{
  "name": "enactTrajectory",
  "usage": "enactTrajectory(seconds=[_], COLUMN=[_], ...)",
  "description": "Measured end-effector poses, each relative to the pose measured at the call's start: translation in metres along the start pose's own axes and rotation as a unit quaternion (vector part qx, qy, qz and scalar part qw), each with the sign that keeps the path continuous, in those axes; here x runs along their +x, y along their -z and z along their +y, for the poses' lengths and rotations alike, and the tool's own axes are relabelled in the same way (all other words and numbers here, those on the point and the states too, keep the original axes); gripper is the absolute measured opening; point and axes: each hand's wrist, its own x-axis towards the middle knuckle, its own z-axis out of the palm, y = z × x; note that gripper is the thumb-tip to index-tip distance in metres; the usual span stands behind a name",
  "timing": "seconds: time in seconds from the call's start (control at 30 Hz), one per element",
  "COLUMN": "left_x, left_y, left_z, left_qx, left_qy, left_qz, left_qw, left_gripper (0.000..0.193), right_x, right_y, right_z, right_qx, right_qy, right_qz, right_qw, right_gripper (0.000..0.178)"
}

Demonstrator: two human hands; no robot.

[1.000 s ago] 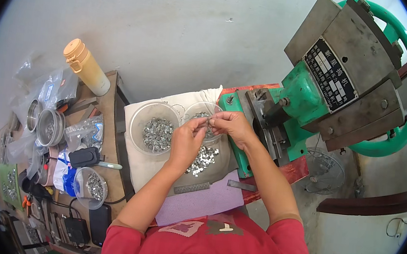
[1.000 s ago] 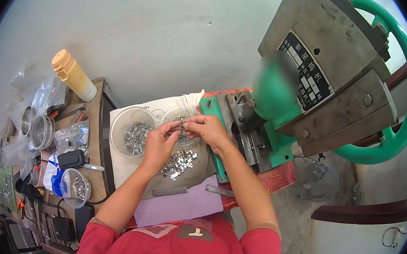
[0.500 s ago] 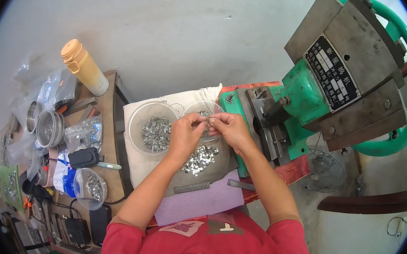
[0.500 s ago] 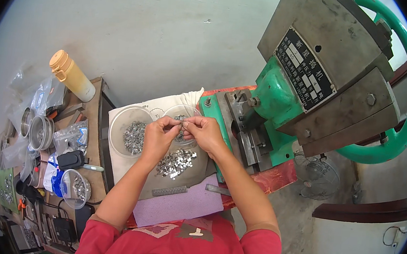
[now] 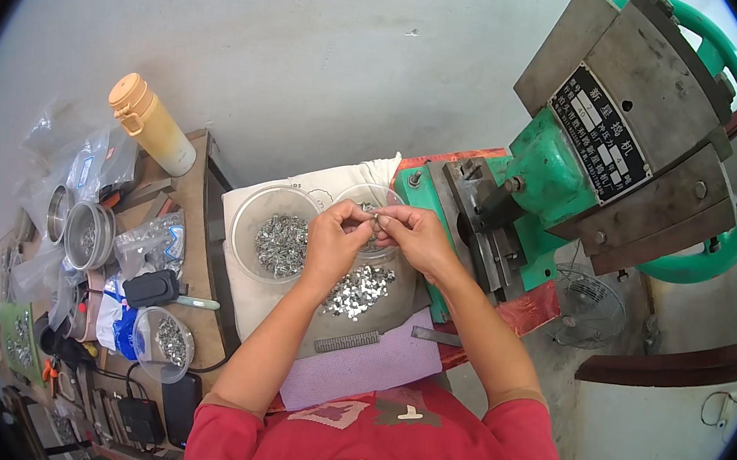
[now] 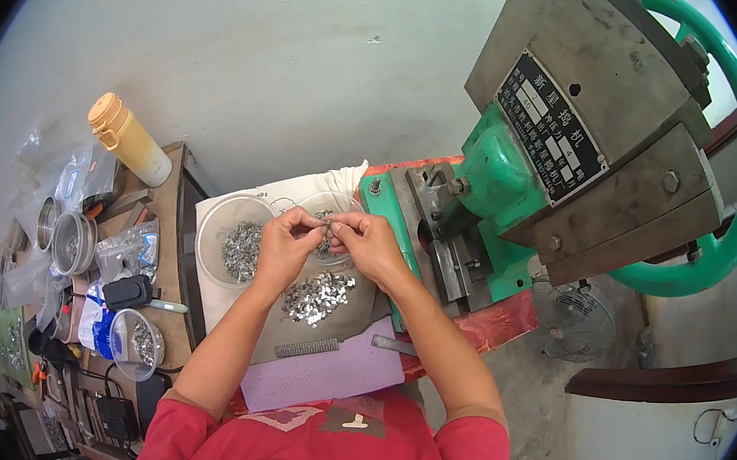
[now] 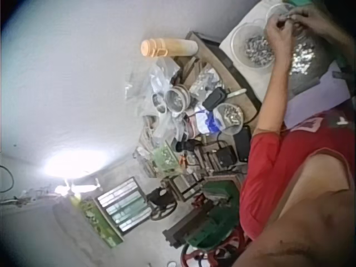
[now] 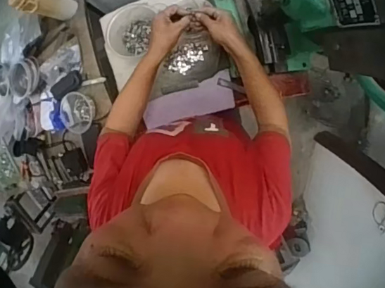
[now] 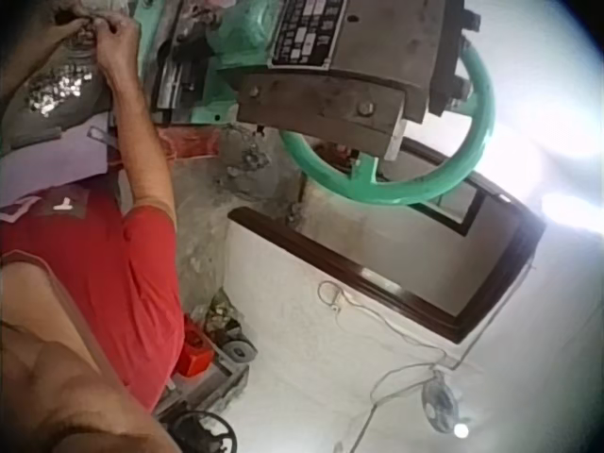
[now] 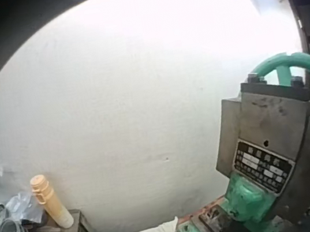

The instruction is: The person aligns small metal fasteners into slots of a metal fixture, places the fixture into a press machine, presses it, and then removes the fixture to arrange additional metal components onto it.

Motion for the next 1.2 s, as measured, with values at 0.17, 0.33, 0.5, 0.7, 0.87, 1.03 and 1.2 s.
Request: enactTrajectory(seconds=[0.17, 0.33, 0.5, 0.7, 0.87, 1.03, 1.2], left_x=[0.001, 0.000, -0.001, 0.000, -0.002, -0.006, -0.008], left_y=[0.001, 0.003, 0.002, 0.008, 0.009, 0.008, 0.007], left_z=[0.000, 0.006, 0.012, 0.013, 0.015, 0.021, 0.021], left_qx=[-0.019, -0.047, -0.167, -0.212, -0.238, -0.287, -0.267], left_qy=[0.005, 0.030, 0.051, 0.087, 0.105, 0.131, 0.107], left_qz=[0.015, 0.005, 0.012, 0.013, 0.021, 0.019, 0.011], left_qw=[1.000, 0.998, 0.985, 0.973, 0.965, 0.949, 0.958], left_gripper=[0.007, 0.006, 0.004, 0.007, 0.007, 0.005, 0.008], right_x=[0.000, 0.002, 0.001, 0.000, -0.002, 0.000, -0.001], right_y=[-0.003, -0.004, -0.002, -0.015, -0.015, -0.019, -0.021], right_z=[-0.003, 0.005, 0.006, 0.002, 0.001, 0.006, -0.006], right_qx=[0.010, 0.009, -0.185, -0.068, -0.147, -0.105, 0.125], right_qy=[0.005, 0.056, 0.181, 0.207, 0.228, 0.237, 0.025], right_qz=[0.007, 0.023, 0.035, 0.077, 0.054, 0.067, 0.069], right_qw=[1.000, 0.998, 0.965, 0.973, 0.961, 0.964, 0.989], right_gripper=[0.027, 0.027, 0.027, 0.025, 0.023, 0.021, 0.019])
